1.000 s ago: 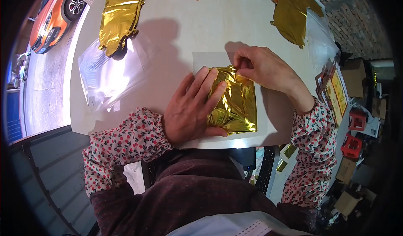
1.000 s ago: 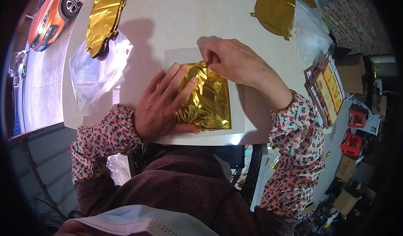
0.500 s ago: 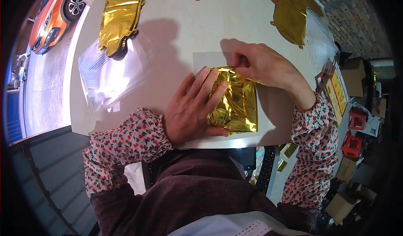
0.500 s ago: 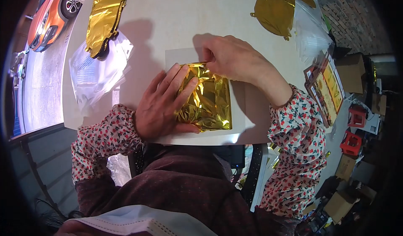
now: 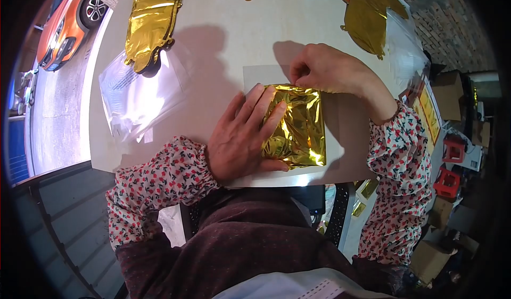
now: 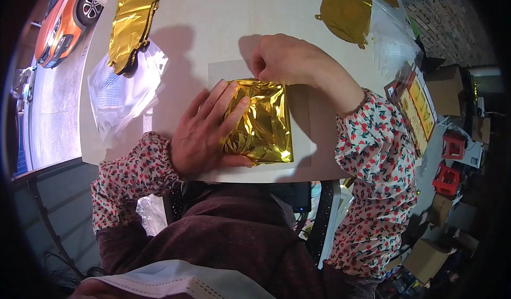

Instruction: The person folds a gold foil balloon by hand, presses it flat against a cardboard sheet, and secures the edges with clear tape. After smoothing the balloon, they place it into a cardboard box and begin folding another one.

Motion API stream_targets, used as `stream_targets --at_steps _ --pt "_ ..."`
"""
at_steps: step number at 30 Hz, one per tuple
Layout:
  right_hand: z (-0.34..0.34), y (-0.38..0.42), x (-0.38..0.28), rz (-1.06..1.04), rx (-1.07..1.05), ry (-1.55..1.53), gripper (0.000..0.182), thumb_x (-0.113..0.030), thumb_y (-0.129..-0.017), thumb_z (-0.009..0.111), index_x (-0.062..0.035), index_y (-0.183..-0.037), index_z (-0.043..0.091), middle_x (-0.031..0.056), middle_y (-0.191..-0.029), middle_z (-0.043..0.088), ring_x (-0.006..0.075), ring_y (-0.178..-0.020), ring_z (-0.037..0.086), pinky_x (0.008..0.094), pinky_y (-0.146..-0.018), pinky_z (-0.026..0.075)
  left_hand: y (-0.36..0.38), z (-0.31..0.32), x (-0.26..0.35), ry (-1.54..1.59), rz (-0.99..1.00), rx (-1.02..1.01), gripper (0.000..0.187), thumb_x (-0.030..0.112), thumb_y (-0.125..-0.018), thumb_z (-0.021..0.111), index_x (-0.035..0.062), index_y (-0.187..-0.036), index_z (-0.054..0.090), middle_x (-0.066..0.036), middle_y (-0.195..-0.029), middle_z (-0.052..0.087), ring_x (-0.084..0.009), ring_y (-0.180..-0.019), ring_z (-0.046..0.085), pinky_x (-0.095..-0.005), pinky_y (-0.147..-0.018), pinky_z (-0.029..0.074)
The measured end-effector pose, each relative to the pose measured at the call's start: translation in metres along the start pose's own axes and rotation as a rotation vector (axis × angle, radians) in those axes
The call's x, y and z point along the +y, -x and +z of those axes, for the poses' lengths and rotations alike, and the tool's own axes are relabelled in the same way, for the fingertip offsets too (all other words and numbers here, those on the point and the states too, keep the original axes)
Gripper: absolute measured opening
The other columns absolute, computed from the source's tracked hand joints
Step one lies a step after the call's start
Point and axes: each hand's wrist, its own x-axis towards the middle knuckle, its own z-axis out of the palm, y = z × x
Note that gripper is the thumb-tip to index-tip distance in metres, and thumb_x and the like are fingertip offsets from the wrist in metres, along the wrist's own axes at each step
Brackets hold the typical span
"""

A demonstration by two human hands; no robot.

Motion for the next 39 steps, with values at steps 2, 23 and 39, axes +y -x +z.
stream_targets --at_steps 2,23,39 --pt "0.002 -0.002 0.001 -0.016 -0.015 0.011 0.014 -0.012 -0.079 0.065 -0.0002 -0.086 0.068 0.0107 -0.076 0.067 0.0206 -0.070 0.063 0.0323 -0.068 0.050 0.000 0.000 0.000 -0.005 0.000 0.002 0.099 0.064 -0.069 0.069 0.0016 -0.140 0.039 -0.025 -0.143 0.037 -0.0397 -0.135 0.035 -0.0546 -0.108 0.030" --pt "-0.018 -0.019 -0.026 -0.028 -0.226 0.301 0.021 -0.020 -0.074 0.069 -0.0032 -0.086 0.072 0.0116 -0.076 0.068 0.0223 -0.072 0.065 0.0362 -0.064 0.049 0.002 0.003 -0.003 -0.020 0.021 0.020 0.096 0.066 -0.073 0.065 0.0026 -0.141 0.041 -0.023 -0.143 0.039 -0.0385 -0.135 0.036 -0.0529 -0.109 0.029" --pt "-0.008 -0.016 -0.007 -0.062 -0.130 0.011 0.013 -0.011 -0.069 0.071 0.0001 -0.074 0.066 0.0085 -0.067 0.063 0.0192 -0.065 0.060 0.0329 -0.061 0.047 0.003 0.003 -0.002 -0.027 -0.004 0.015 0.097 0.067 -0.072 0.066 0.0034 -0.141 0.044 -0.022 -0.144 0.040 -0.0372 -0.137 0.037 -0.0496 -0.112 0.029"
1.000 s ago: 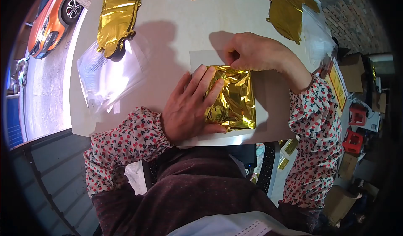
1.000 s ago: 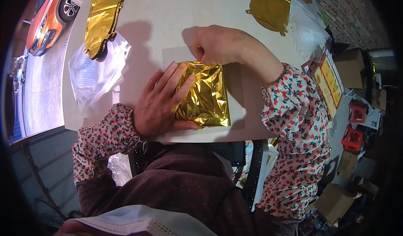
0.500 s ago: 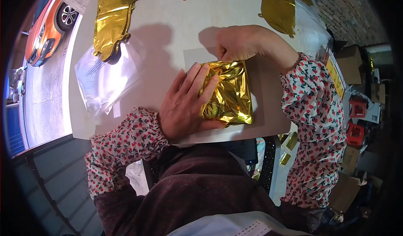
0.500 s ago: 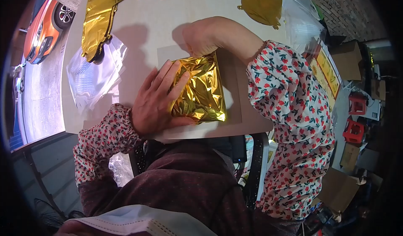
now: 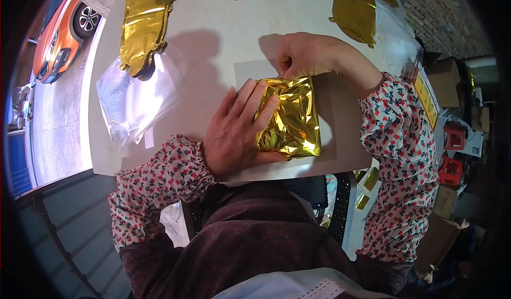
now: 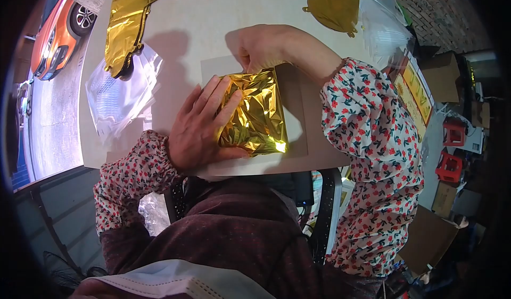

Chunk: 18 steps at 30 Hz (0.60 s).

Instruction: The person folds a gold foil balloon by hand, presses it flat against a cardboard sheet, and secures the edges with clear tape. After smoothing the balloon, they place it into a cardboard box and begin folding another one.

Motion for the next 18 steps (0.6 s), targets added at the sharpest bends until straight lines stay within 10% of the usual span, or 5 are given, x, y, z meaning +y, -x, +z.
stream_targets --at_steps 18 --pt "0.0020 0.0032 0.0054 0.014 -0.004 0.016 0.015 -0.013 -0.077 0.068 0.0014 -0.080 0.066 0.0082 -0.071 0.065 0.0188 -0.069 0.061 0.0329 -0.066 0.048 0.0000 0.0005 0.0001 0.000 0.005 -0.012 0.098 0.067 -0.072 0.066 0.0007 -0.140 0.042 -0.024 -0.143 0.037 -0.0386 -0.136 0.034 -0.0533 -0.110 0.029"
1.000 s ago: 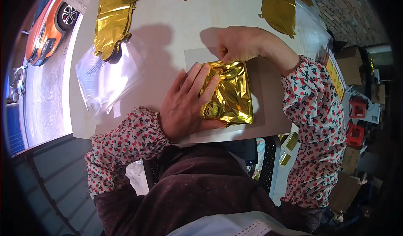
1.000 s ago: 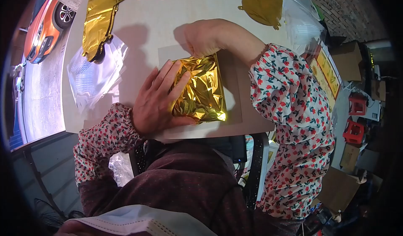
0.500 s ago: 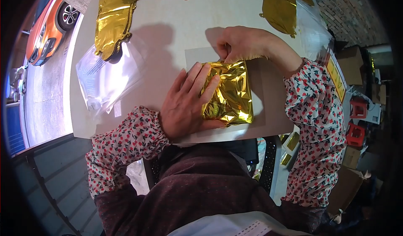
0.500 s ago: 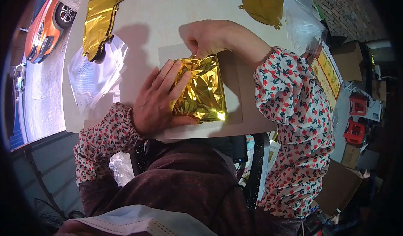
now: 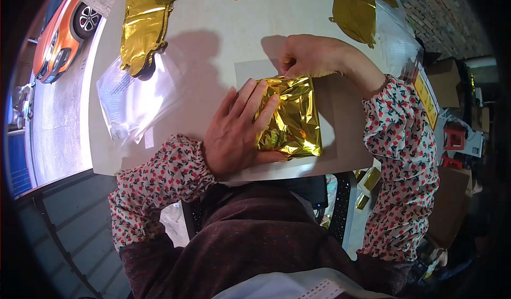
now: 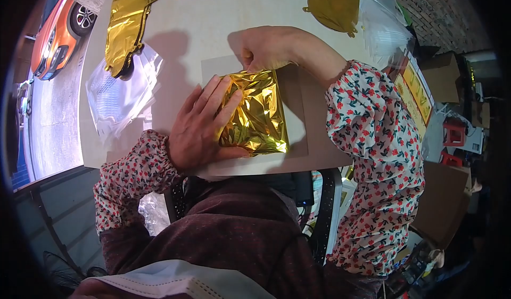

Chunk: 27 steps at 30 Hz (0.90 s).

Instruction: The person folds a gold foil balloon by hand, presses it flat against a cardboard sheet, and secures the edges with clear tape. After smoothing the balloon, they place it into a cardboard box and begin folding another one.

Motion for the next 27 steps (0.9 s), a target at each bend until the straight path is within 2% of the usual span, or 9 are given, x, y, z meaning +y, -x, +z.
stream_targets --at_steps 6,12,15,21,27 --pt "0.002 -0.002 0.011 -0.067 0.016 -0.043 0.017 -0.014 -0.076 0.072 -0.0012 -0.086 0.068 0.0082 -0.077 0.067 0.0191 -0.074 0.062 0.0315 -0.070 0.049 0.001 0.001 -0.001 -0.007 0.006 0.001 0.097 0.066 -0.072 0.067 0.0004 -0.140 0.043 -0.024 -0.144 0.038 -0.0381 -0.137 0.033 -0.0525 -0.111 0.027" --pt "0.001 -0.002 0.005 -0.045 0.008 0.000 0.020 -0.016 -0.073 0.074 -0.0017 -0.083 0.066 0.0090 -0.079 0.066 0.0201 -0.075 0.062 0.0340 -0.068 0.048 -0.002 -0.004 0.004 -0.003 -0.020 -0.027 0.097 0.065 -0.073 0.069 0.0031 -0.143 0.041 -0.023 -0.146 0.038 -0.0372 -0.139 0.034 -0.0502 -0.113 0.026" --pt "0.001 0.003 -0.002 -0.019 0.042 0.040 0.020 -0.019 -0.073 0.074 -0.0020 -0.079 0.064 0.0095 -0.075 0.065 0.0218 -0.073 0.061 0.0352 -0.066 0.048 -0.001 -0.001 0.004 -0.023 -0.006 -0.009 0.098 0.067 -0.071 0.068 0.0004 -0.138 0.045 -0.023 -0.146 0.037 -0.0355 -0.139 0.032 -0.0523 -0.111 0.027" --pt "0.002 0.006 -0.004 -0.056 0.056 0.097 0.018 -0.019 -0.076 0.069 -0.0019 -0.077 0.065 0.0106 -0.073 0.065 0.0240 -0.070 0.061 0.0371 -0.064 0.047 -0.002 -0.002 0.004 -0.049 0.016 0.001 0.098 0.064 -0.072 0.070 0.0017 -0.141 0.042 -0.022 -0.146 0.036 -0.0361 -0.138 0.033 -0.0529 -0.110 0.028" --pt "0.002 0.006 -0.003 -0.056 0.046 0.098 0.017 -0.018 -0.078 0.065 -0.0037 -0.086 0.069 0.0097 -0.077 0.068 0.0223 -0.071 0.062 0.0363 -0.066 0.048 -0.003 -0.001 0.003 -0.055 0.026 -0.012 0.097 0.064 -0.072 0.071 0.0016 -0.141 0.043 -0.022 -0.146 0.036 -0.0360 -0.139 0.032 -0.0517 -0.110 0.028"
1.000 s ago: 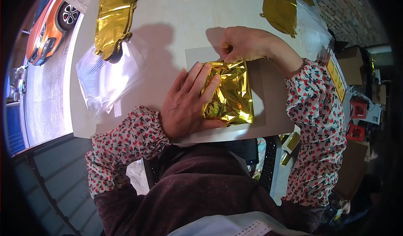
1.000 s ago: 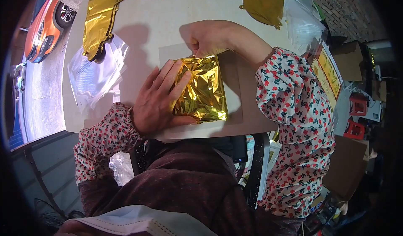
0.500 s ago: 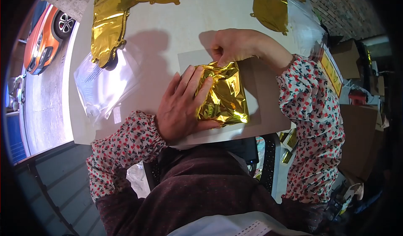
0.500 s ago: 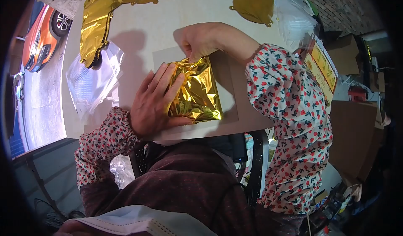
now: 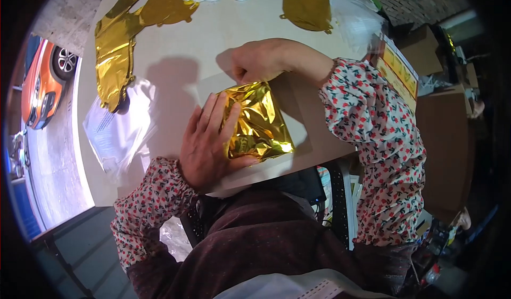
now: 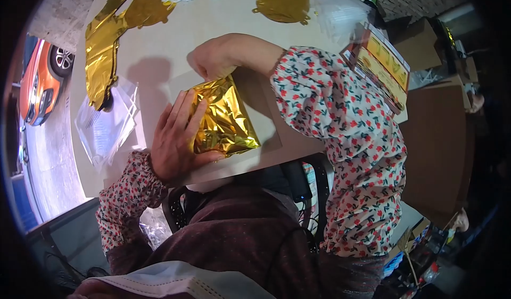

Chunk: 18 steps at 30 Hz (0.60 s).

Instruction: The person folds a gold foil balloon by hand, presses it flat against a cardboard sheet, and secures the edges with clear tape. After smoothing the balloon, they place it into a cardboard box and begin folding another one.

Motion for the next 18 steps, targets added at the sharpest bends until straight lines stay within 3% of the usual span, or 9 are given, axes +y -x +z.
stream_targets --at_steps 3,6,9,12,18 --pt "0.006 -0.001 0.010 -0.021 0.045 -0.115 0.016 -0.015 -0.078 0.065 -0.0028 -0.087 0.069 0.0072 -0.076 0.068 0.0178 -0.071 0.061 0.0355 -0.066 0.048 -0.001 -0.002 0.002 -0.020 -0.014 -0.030 0.097 0.064 -0.072 0.071 0.0014 -0.141 0.043 -0.022 -0.146 0.036 -0.0358 -0.139 0.032 -0.0506 -0.110 0.028" --pt "0.010 -0.015 0.029 -0.031 -0.066 -0.214 0.017 -0.014 -0.078 0.073 -0.0058 -0.092 0.068 0.0077 -0.086 0.068 0.0191 -0.079 0.066 0.0345 -0.064 0.051 0.000 0.000 0.000 -0.001 0.010 0.013 0.097 0.063 -0.071 0.072 0.0013 -0.140 0.044 -0.022 -0.145 0.036 -0.0359 -0.138 0.032 -0.0506 -0.110 0.028" --pt "0.011 -0.012 0.035 0.005 -0.076 -0.413 0.013 -0.014 -0.083 0.072 -0.0048 -0.092 0.070 0.0057 -0.082 0.068 0.0152 -0.072 0.065 0.0301 -0.057 0.052 0.000 -0.003 0.002 0.015 -0.008 0.004 0.097 0.062 -0.071 0.073 0.0017 -0.141 0.043 -0.023 -0.145 0.036 -0.0361 -0.138 0.033 -0.0511 -0.109 0.029" --pt "0.006 -0.001 0.026 0.075 -0.081 -0.439 0.015 -0.016 -0.086 0.067 -0.0028 -0.092 0.069 0.0011 -0.085 0.069 0.0100 -0.072 0.059 0.0252 -0.061 0.047 0.000 -0.002 0.001 0.018 0.002 0.011 0.097 0.061 -0.071 0.074 0.0025 -0.141 0.042 -0.023 -0.146 0.036 -0.0365 -0.138 0.033 -0.0518 -0.109 0.029" --pt "-0.004 -0.004 0.016 0.145 -0.189 -0.283 0.017 -0.017 -0.082 0.071 -0.0055 -0.095 0.071 0.0053 -0.085 0.069 0.0132 -0.074 0.061 0.0307 -0.063 0.049 0.001 0.000 0.000 0.012 0.023 0.021 0.097 0.061 -0.072 0.072 0.0035 -0.143 0.040 -0.023 -0.146 0.035 -0.0369 -0.137 0.034 -0.0523 -0.108 0.030"
